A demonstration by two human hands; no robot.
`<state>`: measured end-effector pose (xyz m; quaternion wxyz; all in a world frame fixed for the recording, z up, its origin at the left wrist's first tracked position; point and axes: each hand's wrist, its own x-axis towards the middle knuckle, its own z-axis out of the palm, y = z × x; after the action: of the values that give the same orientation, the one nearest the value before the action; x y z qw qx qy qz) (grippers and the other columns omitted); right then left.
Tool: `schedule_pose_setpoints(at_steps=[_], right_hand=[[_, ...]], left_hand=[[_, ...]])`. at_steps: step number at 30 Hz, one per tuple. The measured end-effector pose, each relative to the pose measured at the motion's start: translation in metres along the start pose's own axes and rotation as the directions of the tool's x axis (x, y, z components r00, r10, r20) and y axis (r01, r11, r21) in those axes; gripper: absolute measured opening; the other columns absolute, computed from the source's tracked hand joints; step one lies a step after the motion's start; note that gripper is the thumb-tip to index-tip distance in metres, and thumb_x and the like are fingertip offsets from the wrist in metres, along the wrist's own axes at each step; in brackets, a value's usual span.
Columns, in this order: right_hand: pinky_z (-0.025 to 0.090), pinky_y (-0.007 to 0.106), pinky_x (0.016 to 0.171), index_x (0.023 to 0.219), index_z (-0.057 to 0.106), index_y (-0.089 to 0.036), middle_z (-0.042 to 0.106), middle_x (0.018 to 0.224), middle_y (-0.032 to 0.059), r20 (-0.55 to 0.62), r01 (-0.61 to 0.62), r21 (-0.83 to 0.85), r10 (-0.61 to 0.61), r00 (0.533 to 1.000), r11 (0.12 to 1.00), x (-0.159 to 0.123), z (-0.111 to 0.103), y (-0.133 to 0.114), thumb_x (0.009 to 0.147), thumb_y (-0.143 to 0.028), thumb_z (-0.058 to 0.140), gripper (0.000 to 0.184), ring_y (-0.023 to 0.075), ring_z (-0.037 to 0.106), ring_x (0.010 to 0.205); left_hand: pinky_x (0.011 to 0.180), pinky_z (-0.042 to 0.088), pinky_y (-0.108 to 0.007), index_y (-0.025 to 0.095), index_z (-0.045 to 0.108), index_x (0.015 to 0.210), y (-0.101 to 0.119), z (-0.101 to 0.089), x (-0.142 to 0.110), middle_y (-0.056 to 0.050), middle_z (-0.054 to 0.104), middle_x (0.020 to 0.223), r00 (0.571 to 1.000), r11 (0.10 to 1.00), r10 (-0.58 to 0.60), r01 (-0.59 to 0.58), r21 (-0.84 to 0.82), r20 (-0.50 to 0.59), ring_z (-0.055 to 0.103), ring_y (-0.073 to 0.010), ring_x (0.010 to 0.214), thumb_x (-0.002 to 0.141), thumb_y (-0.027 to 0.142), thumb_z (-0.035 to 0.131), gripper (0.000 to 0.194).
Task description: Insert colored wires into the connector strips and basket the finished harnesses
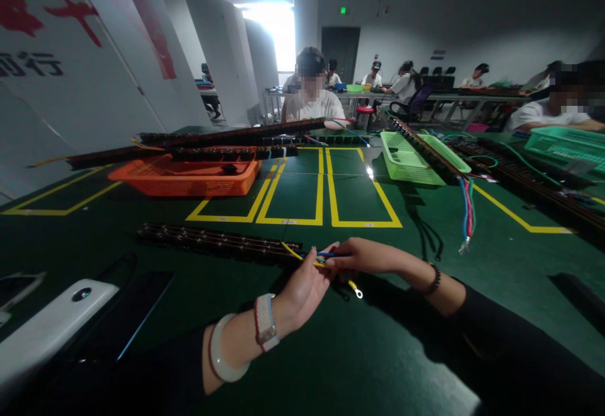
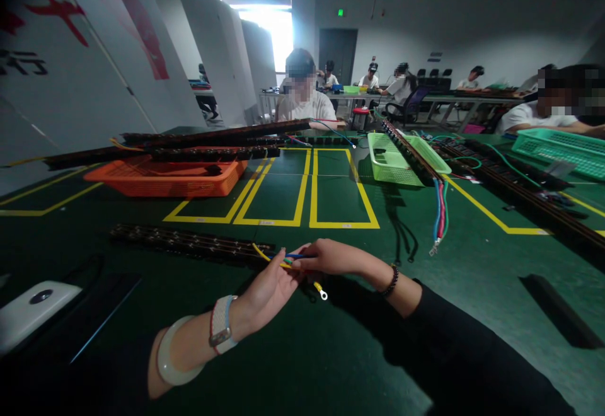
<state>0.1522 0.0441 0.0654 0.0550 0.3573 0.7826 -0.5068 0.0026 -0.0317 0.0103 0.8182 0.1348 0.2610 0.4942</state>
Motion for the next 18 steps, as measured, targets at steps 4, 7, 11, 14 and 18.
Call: schedule_pose_setpoints(at_steps=[4,7,11,14,18], right_hand=[[0.047,0.024,0.059,0.109,0.058,-0.013,0.064,0.074,0.0028,0.177,-0.042,0.391,-0.03,0.984,0.919,0.005,0.004,0.008,0.085,-0.051,0.055,0.045,0.0105,0.059,0.06],[0.045,0.021,0.052,0.106,0.061,-0.013,0.061,0.07,0.0011,0.099,-0.047,0.264,0.021,0.995,0.963,0.005,0.004,0.01,0.085,-0.048,0.057,0.041,0.0085,0.056,0.053],[0.04,0.018,0.047,0.102,0.065,-0.013,0.063,0.071,0.0022,-0.023,-0.053,-0.012,0.053,0.998,0.999,0.003,0.002,0.005,0.087,-0.043,0.054,0.035,0.0085,0.056,0.052],[0.037,0.018,0.045,0.112,0.063,-0.016,0.065,0.073,0.0024,-0.047,-0.075,-0.113,0.07,0.996,0.991,-0.001,0.004,0.0,0.09,-0.042,0.049,0.037,0.008,0.055,0.049],[0.038,0.02,0.051,0.113,0.061,-0.019,0.067,0.081,0.0031,-0.154,-0.041,-0.339,-0.013,0.988,0.94,-0.005,0.013,-0.01,0.089,-0.038,0.052,0.032,0.0105,0.058,0.059]], left_hand=[[0.083,0.046,-0.034,0.011,0.057,0.108,0.0,0.002,-0.001,-0.008,0.062,0.086,0.998,0.999,-0.023,0.021,0.037,0.059,0.057,-0.0152,0.074,0.095,0.044,0.034,0.042],[0.089,0.044,-0.031,0.01,0.057,0.104,0.001,0.003,-0.001,-0.009,0.062,0.089,1.0,1.0,-0.025,0.025,-0.005,-0.006,0.058,-0.0155,0.084,0.095,0.041,0.038,0.037],[0.096,0.041,-0.03,0.011,0.057,0.098,0.003,0.007,-0.003,-0.009,0.062,0.089,0.992,0.998,-0.041,0.035,-0.053,-0.119,0.059,-0.0152,0.091,0.094,0.037,0.043,0.03],[0.098,0.04,-0.032,0.01,0.058,0.098,0.003,0.007,-0.003,-0.009,0.063,0.091,0.991,0.998,-0.048,0.042,-0.052,-0.123,0.059,-0.0158,0.093,0.095,0.033,0.042,0.028],[0.098,0.039,-0.033,0.01,0.06,0.099,0.0,0.004,0.001,-0.011,0.064,0.099,0.998,0.997,-0.019,0.014,-0.074,-0.067,0.058,-0.017,0.099,0.095,0.028,0.039,0.028]])
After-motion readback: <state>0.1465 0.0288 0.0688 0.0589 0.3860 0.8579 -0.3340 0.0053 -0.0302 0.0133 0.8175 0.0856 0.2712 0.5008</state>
